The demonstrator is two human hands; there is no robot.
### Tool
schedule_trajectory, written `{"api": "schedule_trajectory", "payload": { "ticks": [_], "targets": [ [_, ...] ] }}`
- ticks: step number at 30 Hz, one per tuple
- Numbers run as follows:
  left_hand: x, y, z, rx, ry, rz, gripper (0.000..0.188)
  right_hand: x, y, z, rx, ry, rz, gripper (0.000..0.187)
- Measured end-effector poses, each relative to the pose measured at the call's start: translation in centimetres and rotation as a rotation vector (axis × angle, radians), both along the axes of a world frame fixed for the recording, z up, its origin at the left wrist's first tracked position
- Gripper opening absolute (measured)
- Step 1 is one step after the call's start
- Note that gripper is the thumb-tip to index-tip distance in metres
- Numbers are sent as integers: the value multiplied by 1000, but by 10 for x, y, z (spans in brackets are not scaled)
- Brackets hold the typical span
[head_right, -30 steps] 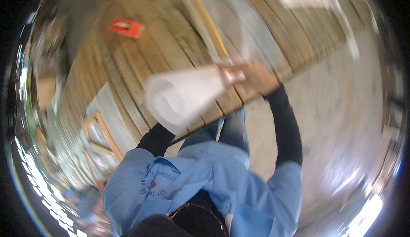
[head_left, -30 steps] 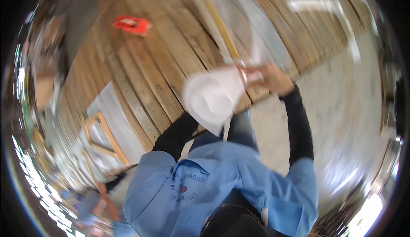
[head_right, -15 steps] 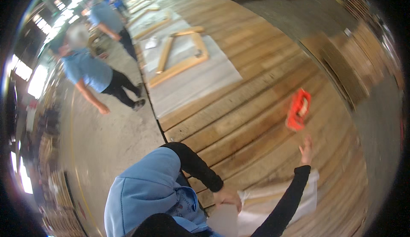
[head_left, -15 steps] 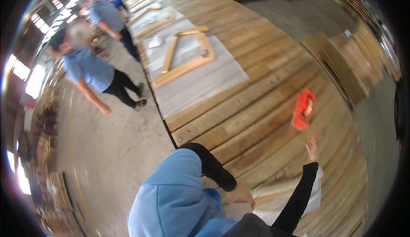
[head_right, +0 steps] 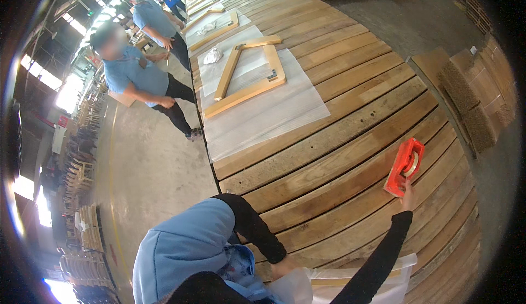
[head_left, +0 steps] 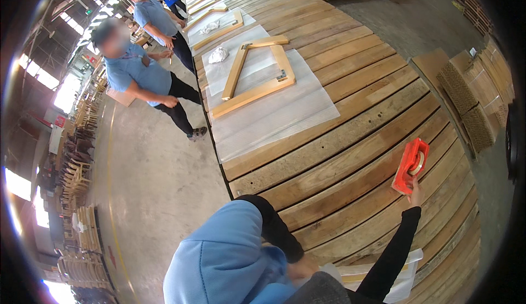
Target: The person wraps wooden L-shaped frames with bubble wrap and secures them with clear packing tape. The person folds the bubble wrap around each frame, smooths it, and applies tape to seal the edges. The wrapped frames are set aside on the wooden workbench.
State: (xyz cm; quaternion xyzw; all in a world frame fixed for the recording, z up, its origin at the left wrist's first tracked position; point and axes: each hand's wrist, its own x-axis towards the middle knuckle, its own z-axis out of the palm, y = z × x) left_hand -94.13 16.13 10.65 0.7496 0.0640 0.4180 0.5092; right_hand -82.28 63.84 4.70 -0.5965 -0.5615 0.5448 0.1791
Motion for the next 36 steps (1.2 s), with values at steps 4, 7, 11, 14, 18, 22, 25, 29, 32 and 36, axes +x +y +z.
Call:
{"api": "schedule_trajectory", "payload": {
  "ticks": [4,7,11,14,18,22,25,29,32,36],
  "targets": [
    [-8,6,-1,-14,4,-6,44,-7,-11,25,-134,72,-91,47],
    [-14,1,1,-40,10,3,49,-17,-42,48,-32,152,-167,44],
    [-9,5,-4,-41,-21,3,55,25,-51,30,198,234,-146,45],
    [-7,-6,-5,-66,-21,26,61,21,-101,19,81,163,-210,44],
    [-20,-5,-6,-103,-2,-10,67,18,-109,-51,-135,-15,-209,51],
    [-29,10,3,-143,58,-113,74,-7,-92,-60,194,-604,-169,86],
    [-26,3,11,-236,157,-167,79,-31,-160,2,477,51,-399,54],
    [-11,11,-7,-219,180,-394,87,29,-286,87,256,25,-219,36],
    [-14,23,2,-238,386,-384,90,97,-394,135,236,-71,-348,26],
    [25,-1,31,-752,943,-127,33,130,-559,173,521,-350,-625,14]
  ]
}}
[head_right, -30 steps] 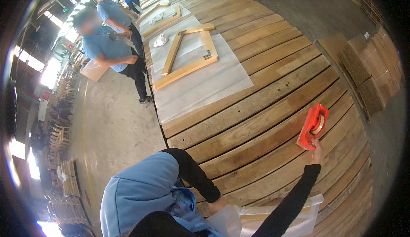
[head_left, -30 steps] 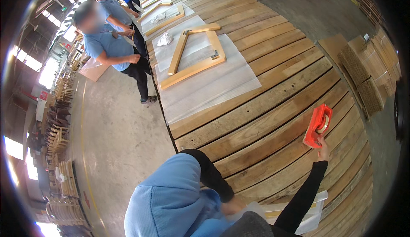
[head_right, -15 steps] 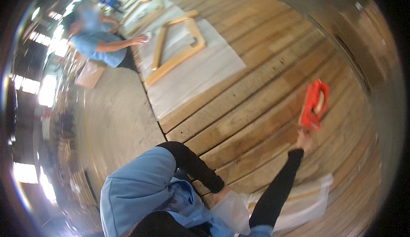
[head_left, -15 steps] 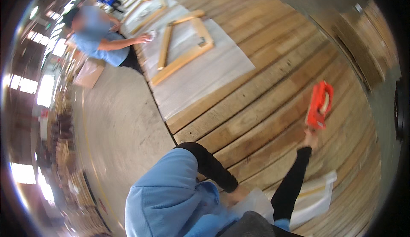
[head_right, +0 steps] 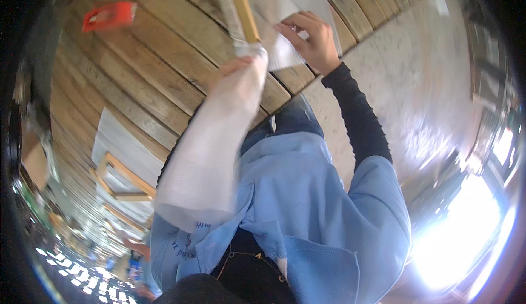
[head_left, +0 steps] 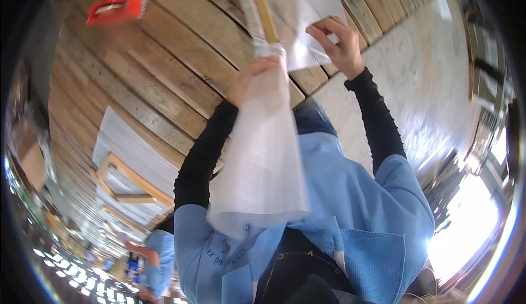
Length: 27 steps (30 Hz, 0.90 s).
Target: The person wraps wooden L-shaped frames with bubble wrap and secures them with clear packing tape. The person folds the bubble wrap around each frame, smooths it, and applies tape to seal the edges. The wrapped frames are set aside on the wooden workbench.
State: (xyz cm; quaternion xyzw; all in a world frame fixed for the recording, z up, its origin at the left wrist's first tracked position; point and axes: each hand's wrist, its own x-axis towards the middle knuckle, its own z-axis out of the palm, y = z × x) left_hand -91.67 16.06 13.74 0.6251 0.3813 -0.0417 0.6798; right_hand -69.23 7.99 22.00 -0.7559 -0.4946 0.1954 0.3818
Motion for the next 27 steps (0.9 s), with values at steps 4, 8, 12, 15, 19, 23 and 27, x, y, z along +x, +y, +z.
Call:
{"api": "schedule_trajectory", "payload": {
  "ticks": [4,8,12,15,19,23,27],
  "targets": [
    [-21,-13,-45,-534,-318,515,21,-39,-113,-13,117,-289,170,7],
    [-36,1,-57,-430,-207,519,26,-98,-135,-24,173,-105,529,17],
    [-52,50,-72,-897,-193,304,42,-140,-104,-63,175,-307,706,16],
    [-44,71,-48,-994,-5,261,51,-143,-74,-97,244,-301,555,19],
    [-36,71,-27,-911,54,193,54,-139,-79,-97,199,-252,470,22],
    [-27,71,-17,-1086,41,150,61,-115,-107,-87,112,-332,315,28],
    [-15,72,-12,-1360,46,55,71,-109,-125,-76,137,-401,314,33]
  ]
}}
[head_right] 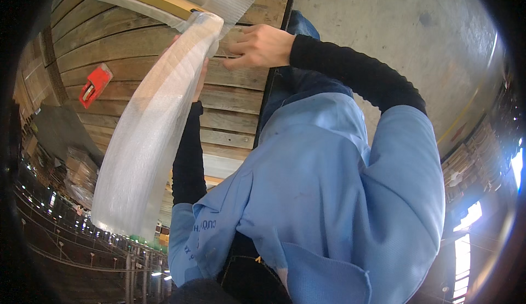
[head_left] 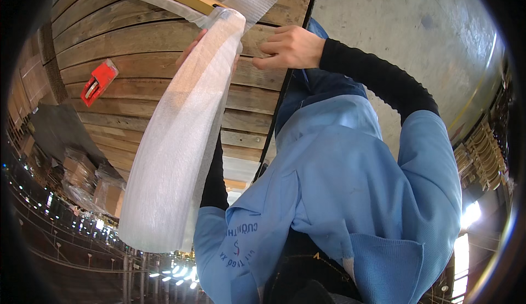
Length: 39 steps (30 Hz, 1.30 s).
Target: The person wraps wooden L-shaped frames with bubble wrap and secures them with clear packing tape. The person folds the bubble wrap around each frame, smooths it, and applies tape to seal the edges. The wrapped frames are set aside on the wooden workbench.
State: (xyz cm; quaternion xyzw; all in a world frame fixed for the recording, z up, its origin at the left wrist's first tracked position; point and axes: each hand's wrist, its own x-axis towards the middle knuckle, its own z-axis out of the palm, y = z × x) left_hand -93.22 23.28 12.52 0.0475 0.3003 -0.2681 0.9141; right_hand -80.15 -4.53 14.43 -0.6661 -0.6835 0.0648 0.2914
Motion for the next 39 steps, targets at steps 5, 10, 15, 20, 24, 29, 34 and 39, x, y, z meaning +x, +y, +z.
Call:
{"api": "schedule_trajectory", "payload": {
  "ticks": [5,10,15,20,24,29,34,39],
  "targets": [
    [6,4,8,84,-9,-177,64,-7,-13,9,44,-32,-1,35],
    [-8,-28,19,1038,-225,-97,70,-27,0,11,60,-4,94,31],
    [-16,-39,9,1663,-525,-181,77,-47,35,-19,-14,-71,-85,29],
    [-20,-35,2,2033,-921,-301,79,-52,42,-33,112,-35,-318,15],
    [-20,-43,16,1823,-808,-265,79,-42,37,-23,167,-48,-444,16],
    [-24,-48,11,1716,-722,-199,81,-15,32,-22,273,-223,-389,27],
    [-24,-47,14,1925,-776,-228,81,35,31,-18,-34,-287,-108,41],
    [-35,-38,3,2039,-750,-195,78,85,42,12,10,-141,-568,50]
  ]
}}
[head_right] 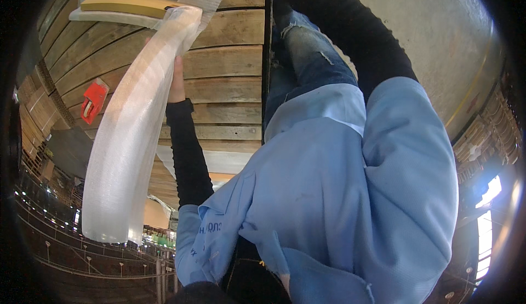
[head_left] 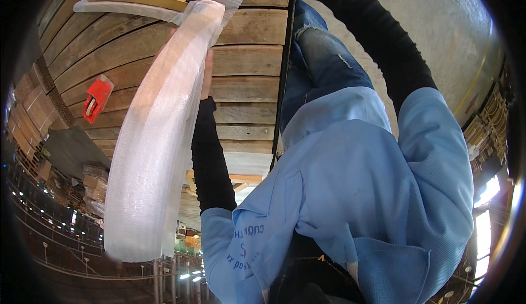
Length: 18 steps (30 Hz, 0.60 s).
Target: The person wraps wooden L-shaped frames with bubble wrap and secures them with clear packing tape. The person folds the bubble wrap around each frame, smooths it, and applies tape to seal the edges. The wrapped frames are set aside on the wooden workbench.
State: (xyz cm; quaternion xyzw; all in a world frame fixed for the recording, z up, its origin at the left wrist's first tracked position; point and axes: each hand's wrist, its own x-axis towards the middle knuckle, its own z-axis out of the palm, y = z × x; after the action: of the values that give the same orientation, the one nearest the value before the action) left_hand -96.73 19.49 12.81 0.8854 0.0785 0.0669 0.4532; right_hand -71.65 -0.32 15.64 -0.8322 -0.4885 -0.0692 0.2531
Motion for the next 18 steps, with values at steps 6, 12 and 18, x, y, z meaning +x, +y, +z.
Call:
{"api": "schedule_trajectory", "payload": {
  "ticks": [6,12,18],
  "targets": [
    [4,-27,37,44,-147,273,106,-105,36,-40,281,79,212,77],
    [-26,-93,56,-644,-222,1157,78,-112,89,-23,-83,200,581,98],
    [-59,-76,45,-1132,-421,1382,73,-127,103,-22,-137,222,674,97]
  ]
}}
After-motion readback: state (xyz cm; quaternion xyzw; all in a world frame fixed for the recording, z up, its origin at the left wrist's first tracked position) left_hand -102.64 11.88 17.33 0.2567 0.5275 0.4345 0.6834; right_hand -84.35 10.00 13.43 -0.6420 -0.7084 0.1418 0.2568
